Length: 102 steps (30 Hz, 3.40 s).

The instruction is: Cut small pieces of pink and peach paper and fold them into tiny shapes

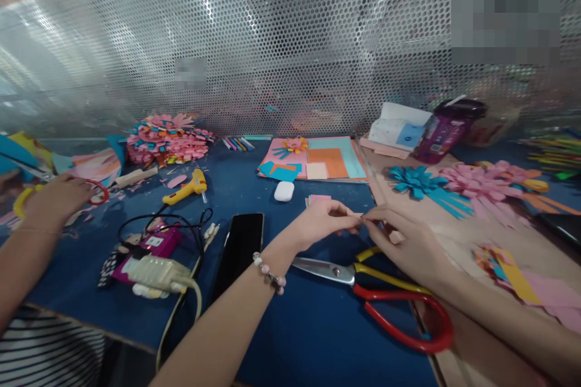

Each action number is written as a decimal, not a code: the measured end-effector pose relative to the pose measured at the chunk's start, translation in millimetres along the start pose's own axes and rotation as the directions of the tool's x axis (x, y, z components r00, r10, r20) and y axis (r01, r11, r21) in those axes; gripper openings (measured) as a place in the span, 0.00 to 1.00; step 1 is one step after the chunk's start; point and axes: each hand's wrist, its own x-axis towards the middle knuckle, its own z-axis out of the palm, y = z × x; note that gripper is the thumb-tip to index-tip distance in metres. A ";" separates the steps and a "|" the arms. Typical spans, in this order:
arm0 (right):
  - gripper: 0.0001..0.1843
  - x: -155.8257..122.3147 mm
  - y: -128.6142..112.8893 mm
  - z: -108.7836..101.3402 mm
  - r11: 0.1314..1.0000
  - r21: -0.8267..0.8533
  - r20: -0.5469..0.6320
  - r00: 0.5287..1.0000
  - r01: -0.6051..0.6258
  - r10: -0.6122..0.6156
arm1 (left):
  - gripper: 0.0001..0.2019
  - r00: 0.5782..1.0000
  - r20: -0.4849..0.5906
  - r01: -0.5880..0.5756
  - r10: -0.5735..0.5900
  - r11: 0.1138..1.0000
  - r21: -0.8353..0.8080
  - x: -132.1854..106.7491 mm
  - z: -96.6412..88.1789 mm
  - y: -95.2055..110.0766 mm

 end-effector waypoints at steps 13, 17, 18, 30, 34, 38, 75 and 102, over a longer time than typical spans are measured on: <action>0.15 6.1 6.1 -8.6 0.918 0.290 0.221 0.952 -0.270 0.210 | 0.13 0.999 0.036 -0.013 0.012 1.000 0.004 -1.5 0.6 -0.6; 0.15 6.5 7.2 -8.2 0.908 0.301 0.240 0.945 -0.291 0.223 | 0.13 0.999 0.035 -0.020 0.020 1.000 0.017 -2.0 0.8 -1.0; 0.15 6.8 7.0 -8.4 0.905 0.302 0.246 0.942 -0.299 0.229 | 0.12 0.999 0.036 -0.022 0.021 1.000 0.018 -2.0 0.9 -0.8; 0.18 7.4 7.4 -7.1 0.898 0.300 0.261 0.933 -0.322 0.248 | 0.12 1.000 -0.020 0.017 -0.016 0.999 0.028 -0.6 2.2 -0.1; 0.17 7.8 9.1 -5.7 0.887 0.318 0.275 0.928 -0.336 0.253 | 0.11 0.999 -0.031 -0.015 0.016 1.000 0.027 0.2 1.7 -0.9; 0.16 7.4 12.8 -4.5 0.896 0.286 0.279 0.924 -0.340 0.262 | 0.11 0.997 -0.059 -0.042 0.042 0.999 0.009 0.6 3.0 -1.4; 0.15 6.4 11.3 -8.6 0.888 0.306 0.330 0.913 -0.344 0.240 | 0.09 0.997 -0.067 -0.040 0.041 0.999 0.015 0.7 7.6 -0.3; 0.13 4.7 13.5 -6.7 0.949 0.191 0.256 0.946 -0.252 0.200 | 0.10 0.996 -0.046 -0.078 0.077 0.997 -0.026 3.8 7.3 -3.5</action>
